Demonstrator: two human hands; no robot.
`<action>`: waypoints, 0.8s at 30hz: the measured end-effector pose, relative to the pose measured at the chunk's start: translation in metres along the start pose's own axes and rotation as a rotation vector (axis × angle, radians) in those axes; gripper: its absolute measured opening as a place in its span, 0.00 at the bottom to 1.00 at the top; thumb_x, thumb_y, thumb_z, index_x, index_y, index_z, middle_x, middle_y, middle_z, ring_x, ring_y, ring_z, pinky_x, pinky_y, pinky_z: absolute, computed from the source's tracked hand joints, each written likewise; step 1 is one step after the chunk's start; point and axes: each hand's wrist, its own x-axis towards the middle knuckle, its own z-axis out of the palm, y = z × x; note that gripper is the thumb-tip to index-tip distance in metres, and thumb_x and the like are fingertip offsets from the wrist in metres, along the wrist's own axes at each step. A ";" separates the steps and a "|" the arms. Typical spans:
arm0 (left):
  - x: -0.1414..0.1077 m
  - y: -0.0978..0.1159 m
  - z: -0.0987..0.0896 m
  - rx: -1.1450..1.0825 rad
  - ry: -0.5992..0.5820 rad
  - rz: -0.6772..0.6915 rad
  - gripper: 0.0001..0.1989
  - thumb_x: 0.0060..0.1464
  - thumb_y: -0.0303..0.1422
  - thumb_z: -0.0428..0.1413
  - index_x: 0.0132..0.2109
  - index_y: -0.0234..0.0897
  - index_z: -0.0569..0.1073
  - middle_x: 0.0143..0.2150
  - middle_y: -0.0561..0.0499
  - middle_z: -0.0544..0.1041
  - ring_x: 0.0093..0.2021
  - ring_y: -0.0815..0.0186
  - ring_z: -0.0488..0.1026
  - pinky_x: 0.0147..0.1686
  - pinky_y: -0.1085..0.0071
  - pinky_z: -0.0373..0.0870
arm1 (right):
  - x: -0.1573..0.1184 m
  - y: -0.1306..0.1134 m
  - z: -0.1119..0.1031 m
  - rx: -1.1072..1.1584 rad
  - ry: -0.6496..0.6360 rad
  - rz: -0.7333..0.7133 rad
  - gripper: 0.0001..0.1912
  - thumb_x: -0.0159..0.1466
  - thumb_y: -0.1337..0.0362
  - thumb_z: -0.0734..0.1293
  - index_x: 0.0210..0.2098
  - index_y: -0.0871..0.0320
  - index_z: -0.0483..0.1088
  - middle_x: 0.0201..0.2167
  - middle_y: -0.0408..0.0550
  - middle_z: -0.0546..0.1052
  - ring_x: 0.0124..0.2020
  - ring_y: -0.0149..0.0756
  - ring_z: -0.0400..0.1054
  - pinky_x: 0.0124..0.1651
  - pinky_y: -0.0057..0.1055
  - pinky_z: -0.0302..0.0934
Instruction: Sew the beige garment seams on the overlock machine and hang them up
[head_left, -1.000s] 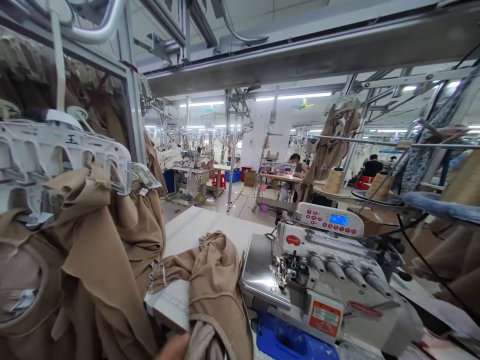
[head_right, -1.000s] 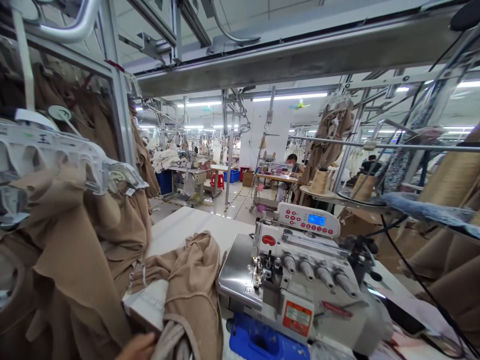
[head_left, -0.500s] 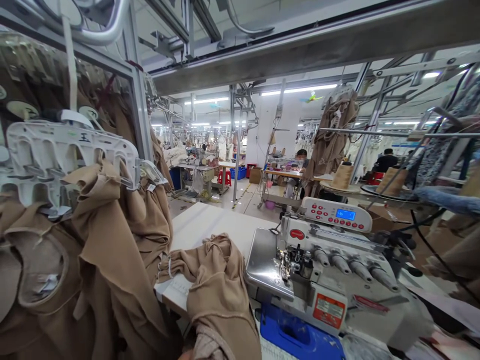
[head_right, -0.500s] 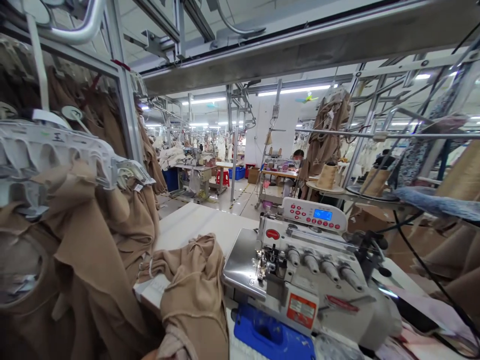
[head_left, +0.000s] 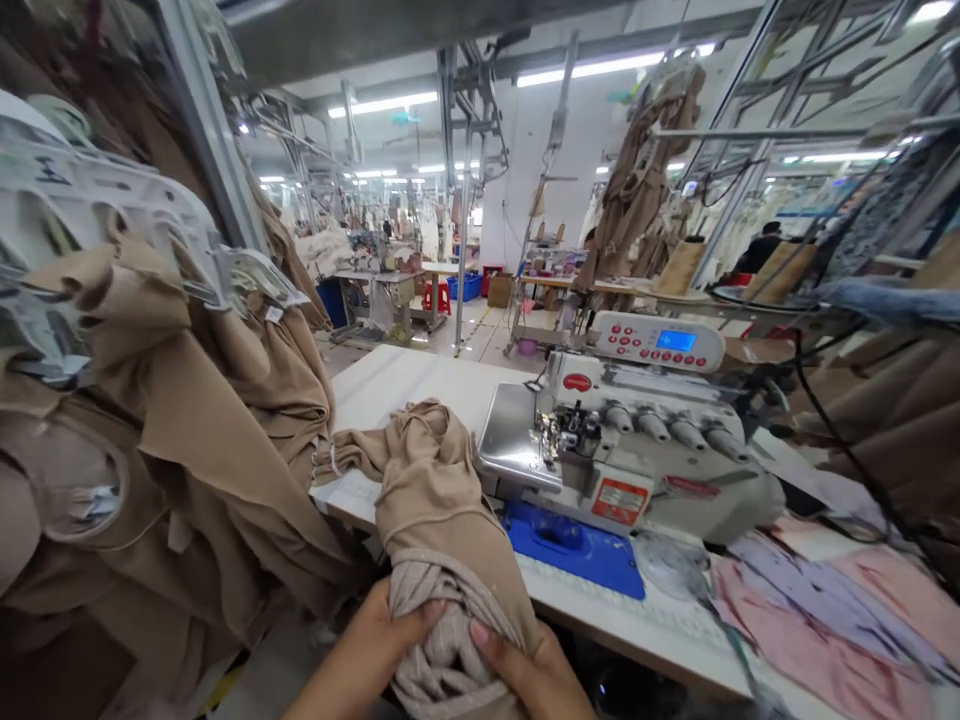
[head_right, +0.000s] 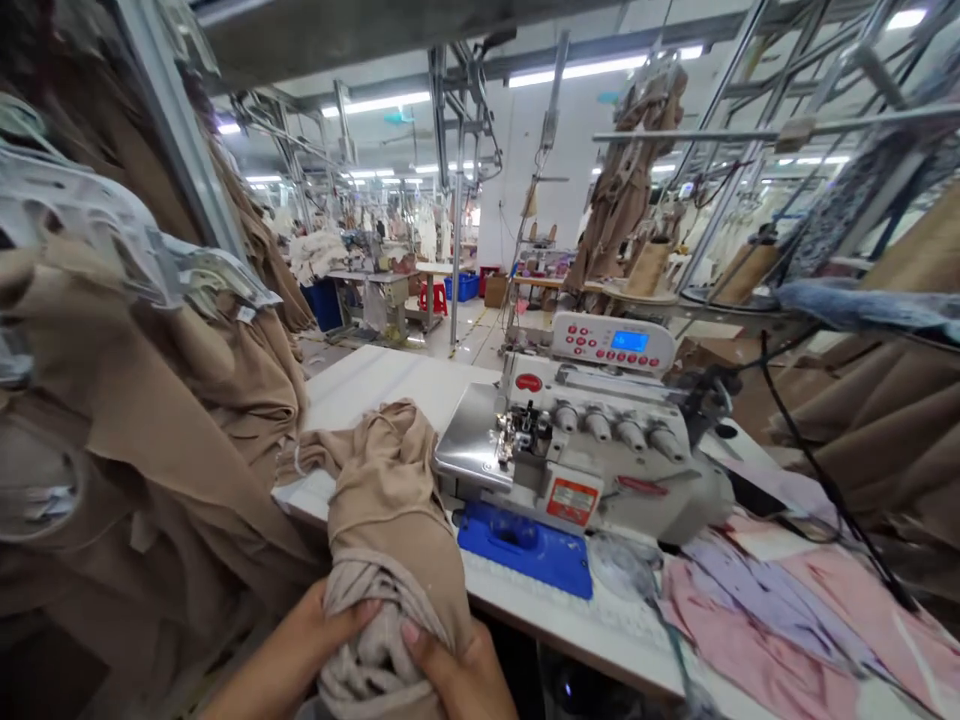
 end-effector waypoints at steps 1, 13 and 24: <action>0.000 -0.001 0.001 -0.007 0.000 -0.017 0.34 0.31 0.48 0.73 0.45 0.33 0.77 0.47 0.40 0.81 0.52 0.47 0.76 0.52 0.58 0.71 | 0.002 0.003 -0.002 0.040 -0.017 0.010 0.32 0.50 0.49 0.80 0.46 0.65 0.77 0.38 0.55 0.83 0.44 0.52 0.77 0.53 0.43 0.66; -0.005 0.003 0.003 0.073 0.013 0.012 0.36 0.31 0.49 0.73 0.47 0.33 0.75 0.45 0.41 0.81 0.51 0.49 0.75 0.52 0.59 0.70 | -0.009 -0.007 0.004 0.131 0.071 0.043 0.30 0.51 0.54 0.80 0.49 0.62 0.75 0.44 0.55 0.82 0.47 0.51 0.75 0.57 0.44 0.64; 0.009 -0.005 -0.020 0.524 -0.219 0.131 0.26 0.40 0.42 0.69 0.47 0.34 0.79 0.45 0.44 0.81 0.49 0.50 0.76 0.52 0.60 0.71 | -0.001 -0.004 -0.007 -0.128 -0.073 -0.045 0.34 0.54 0.53 0.79 0.55 0.60 0.70 0.53 0.57 0.77 0.57 0.56 0.69 0.60 0.49 0.60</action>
